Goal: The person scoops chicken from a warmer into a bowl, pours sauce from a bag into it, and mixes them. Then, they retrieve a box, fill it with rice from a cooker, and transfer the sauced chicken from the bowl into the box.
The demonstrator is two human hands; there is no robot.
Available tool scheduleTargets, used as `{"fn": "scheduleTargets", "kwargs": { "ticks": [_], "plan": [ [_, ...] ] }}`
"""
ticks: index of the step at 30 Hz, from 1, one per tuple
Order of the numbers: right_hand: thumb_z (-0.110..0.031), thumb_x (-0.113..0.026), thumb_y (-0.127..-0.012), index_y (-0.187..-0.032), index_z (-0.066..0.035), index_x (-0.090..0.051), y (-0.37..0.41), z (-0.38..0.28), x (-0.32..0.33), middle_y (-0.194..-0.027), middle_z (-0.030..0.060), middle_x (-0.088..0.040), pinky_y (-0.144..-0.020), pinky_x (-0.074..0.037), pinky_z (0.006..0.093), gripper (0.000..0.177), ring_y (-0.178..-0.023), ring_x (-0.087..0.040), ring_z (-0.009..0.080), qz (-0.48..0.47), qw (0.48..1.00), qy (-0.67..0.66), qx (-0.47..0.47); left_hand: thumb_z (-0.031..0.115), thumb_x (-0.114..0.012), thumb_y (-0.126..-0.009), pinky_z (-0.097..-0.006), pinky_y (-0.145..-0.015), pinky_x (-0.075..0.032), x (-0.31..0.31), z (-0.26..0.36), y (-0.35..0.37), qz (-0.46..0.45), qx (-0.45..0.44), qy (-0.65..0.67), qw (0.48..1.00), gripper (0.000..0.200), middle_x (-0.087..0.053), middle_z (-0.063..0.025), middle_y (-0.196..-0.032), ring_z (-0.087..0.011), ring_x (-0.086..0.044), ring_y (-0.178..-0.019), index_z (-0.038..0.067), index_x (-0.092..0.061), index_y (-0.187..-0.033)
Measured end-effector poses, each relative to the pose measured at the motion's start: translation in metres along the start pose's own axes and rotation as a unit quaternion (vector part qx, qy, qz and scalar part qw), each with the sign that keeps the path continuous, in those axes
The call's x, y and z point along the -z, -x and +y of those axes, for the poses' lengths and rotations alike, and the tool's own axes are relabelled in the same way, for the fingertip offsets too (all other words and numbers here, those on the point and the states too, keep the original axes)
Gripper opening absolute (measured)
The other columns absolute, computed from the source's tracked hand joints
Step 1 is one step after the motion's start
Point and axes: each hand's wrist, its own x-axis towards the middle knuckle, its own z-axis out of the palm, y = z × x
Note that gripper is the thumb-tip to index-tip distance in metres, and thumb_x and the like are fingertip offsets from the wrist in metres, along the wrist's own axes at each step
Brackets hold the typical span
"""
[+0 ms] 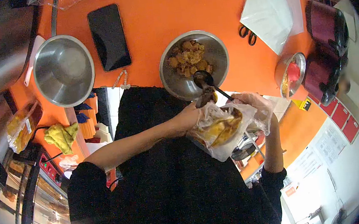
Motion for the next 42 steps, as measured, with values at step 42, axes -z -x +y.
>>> {"fn": "scheduleTargets", "kwargs": {
  "ticks": [42],
  "plan": [
    [-0.022, -0.06, -0.075, -0.124, -0.014, -0.042, -0.002, 0.043, -0.067, -0.067, 0.0054, -0.049, -0.055, -0.042, 0.0313, 0.053, -0.062, -0.052, 0.0191, 0.327, 0.824, 0.451, 0.104, 0.04, -0.057, -0.079, -0.0321, -0.078, -0.041, 0.016, -0.002, 0.017, 0.019, -0.178, -0.207, 0.962, 0.046, -0.057, -0.0123, -0.095, -0.0171, -0.051, -0.086, -0.001, -0.05, -0.101]
  ]
}}
